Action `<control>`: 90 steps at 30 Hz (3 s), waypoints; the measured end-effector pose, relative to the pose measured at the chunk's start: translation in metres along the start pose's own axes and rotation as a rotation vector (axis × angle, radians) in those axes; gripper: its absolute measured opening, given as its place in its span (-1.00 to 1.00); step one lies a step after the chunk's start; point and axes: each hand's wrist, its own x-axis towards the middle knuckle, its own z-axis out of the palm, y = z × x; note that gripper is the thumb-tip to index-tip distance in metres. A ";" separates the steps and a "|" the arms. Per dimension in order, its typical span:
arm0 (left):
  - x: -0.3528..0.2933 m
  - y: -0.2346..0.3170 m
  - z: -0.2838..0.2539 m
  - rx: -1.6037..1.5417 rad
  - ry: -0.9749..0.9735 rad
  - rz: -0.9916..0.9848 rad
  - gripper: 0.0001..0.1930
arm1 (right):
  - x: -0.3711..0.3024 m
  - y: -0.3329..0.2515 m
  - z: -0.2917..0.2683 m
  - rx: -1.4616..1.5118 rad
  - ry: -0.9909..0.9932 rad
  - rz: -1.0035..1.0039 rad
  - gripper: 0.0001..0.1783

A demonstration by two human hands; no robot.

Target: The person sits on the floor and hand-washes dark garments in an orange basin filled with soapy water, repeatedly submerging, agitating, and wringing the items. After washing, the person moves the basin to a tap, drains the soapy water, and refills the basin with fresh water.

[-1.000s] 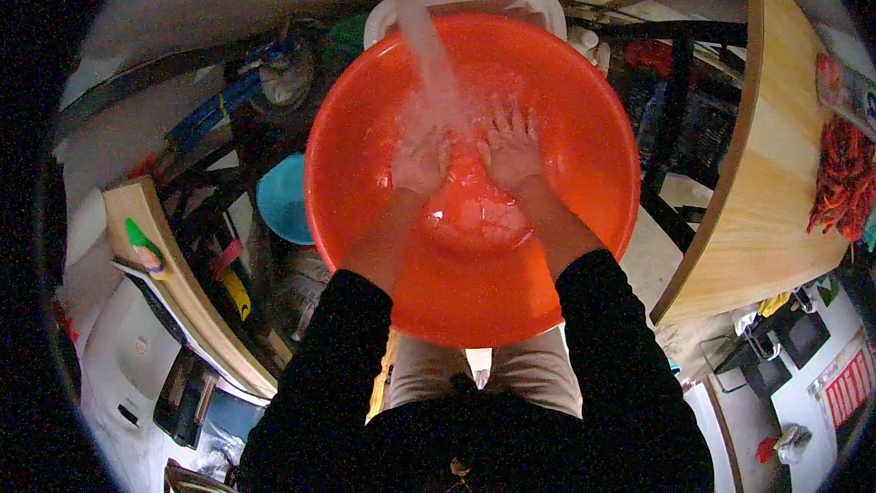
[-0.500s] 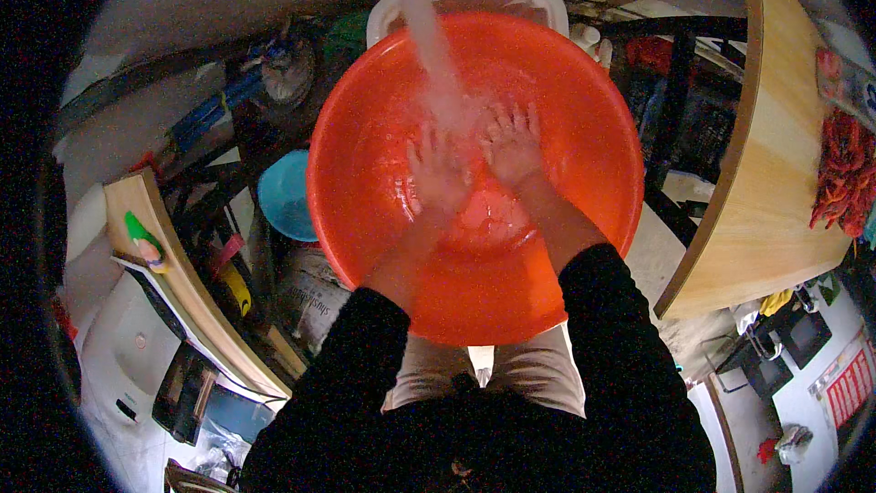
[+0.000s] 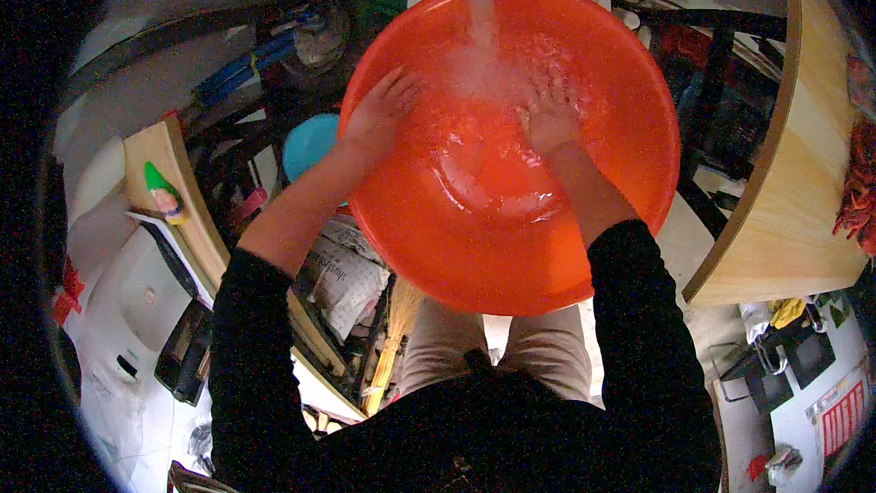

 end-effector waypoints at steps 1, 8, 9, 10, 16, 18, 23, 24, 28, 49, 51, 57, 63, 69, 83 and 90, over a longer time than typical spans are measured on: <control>-0.021 0.011 -0.005 -0.007 -0.032 -0.005 -0.34 | 0.000 -0.001 -0.001 -0.025 0.015 0.008 -0.35; -0.095 0.214 -0.052 -0.747 0.023 -0.053 -0.40 | 0.004 -0.002 -0.006 -0.019 0.011 0.048 -0.33; -0.094 0.239 -0.059 -0.878 0.046 -0.001 -0.40 | 0.005 -0.002 -0.006 -0.056 -0.019 0.052 -0.33; -0.092 0.255 -0.063 -0.922 0.089 0.030 -0.40 | 0.006 -0.001 -0.007 -0.045 -0.042 0.035 -0.31; -0.010 0.173 -0.029 -0.618 0.267 -0.438 -0.24 | 0.006 -0.002 -0.006 -0.030 0.089 -0.010 -0.27; 0.022 0.127 -0.024 -0.998 0.084 -0.433 -0.18 | 0.009 0.005 -0.006 0.016 0.015 -0.032 -0.26; 0.034 0.088 -0.030 -1.246 0.100 -0.322 0.37 | 0.016 0.028 -0.017 0.019 -0.026 -0.173 -0.27; 0.033 0.087 -0.032 -1.273 0.059 -0.338 0.46 | 0.014 0.025 -0.018 0.230 0.121 -0.191 -0.30; 0.033 0.091 -0.031 -1.289 0.179 -0.381 0.45 | -0.007 -0.018 -0.015 0.188 0.526 -0.077 -0.33; 0.044 0.108 -0.010 -1.344 0.404 -0.339 0.17 | 0.009 -0.003 0.004 0.267 0.270 -0.159 -0.51; 0.050 0.111 -0.010 -1.425 0.565 -0.355 0.01 | 0.011 0.000 0.001 0.344 0.344 -0.265 -0.57; 0.069 0.116 -0.006 -1.320 0.671 -0.296 -0.17 | 0.011 -0.011 -0.002 1.270 0.569 0.457 -0.71; 0.066 0.108 -0.006 -1.243 0.610 -0.236 -0.20 | -0.055 -0.111 -0.013 1.974 -0.106 0.466 -0.59; 0.070 0.102 -0.018 -1.106 0.409 -0.262 -0.19 | -0.047 -0.127 -0.037 0.823 0.292 -0.327 -0.60; 0.038 0.122 -0.076 -1.304 0.424 -0.215 -0.45 | 0.005 -0.024 -0.007 -0.092 -0.023 0.142 -0.30; -0.012 0.048 -0.084 -1.873 0.103 -0.118 -0.58 | 0.006 -0.020 -0.008 0.022 0.100 0.137 -0.36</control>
